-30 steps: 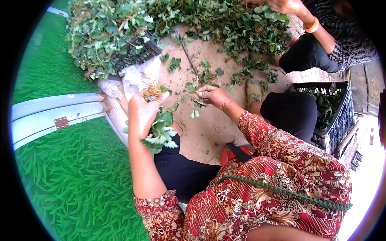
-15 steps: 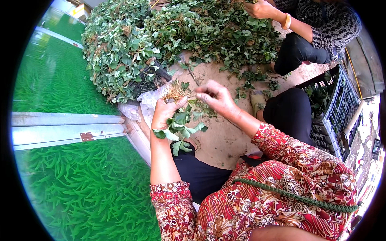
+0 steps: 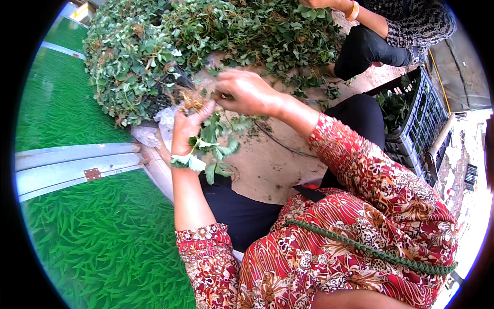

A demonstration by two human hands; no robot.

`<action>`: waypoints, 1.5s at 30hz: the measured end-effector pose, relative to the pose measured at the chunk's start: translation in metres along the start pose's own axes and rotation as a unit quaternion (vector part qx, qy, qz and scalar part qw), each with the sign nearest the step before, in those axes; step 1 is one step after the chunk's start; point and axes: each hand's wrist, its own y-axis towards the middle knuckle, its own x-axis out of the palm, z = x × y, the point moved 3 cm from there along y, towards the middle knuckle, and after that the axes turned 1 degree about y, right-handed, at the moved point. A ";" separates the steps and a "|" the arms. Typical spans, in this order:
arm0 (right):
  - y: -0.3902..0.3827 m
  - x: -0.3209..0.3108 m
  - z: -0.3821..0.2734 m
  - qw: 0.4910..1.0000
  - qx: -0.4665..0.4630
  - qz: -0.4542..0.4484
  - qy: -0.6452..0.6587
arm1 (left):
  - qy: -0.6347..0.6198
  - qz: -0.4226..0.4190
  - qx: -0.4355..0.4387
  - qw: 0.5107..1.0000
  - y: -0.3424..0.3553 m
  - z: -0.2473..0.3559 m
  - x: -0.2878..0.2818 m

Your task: The person cleans dirt from the roots of plants by hand, picks off individual leaves, and gathers them into a bundle. The person then places the cleaned plant bundle into a plastic crate.

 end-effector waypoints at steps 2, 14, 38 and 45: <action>0.020 0.005 0.001 0.996 0.045 -0.009 0.076 | 0.009 0.048 0.029 0.998 -0.004 0.007 -0.008; -0.091 0.162 0.225 0.821 0.328 -0.454 -0.111 | 0.091 0.291 0.086 0.949 -0.059 0.040 -0.077; 0.031 0.349 0.253 0.909 0.306 -0.272 -0.079 | -0.182 0.295 0.163 0.924 -0.108 0.022 -0.126; -0.042 0.302 0.213 0.936 0.314 -0.159 0.018 | -0.071 0.316 0.187 0.927 -0.106 0.027 -0.127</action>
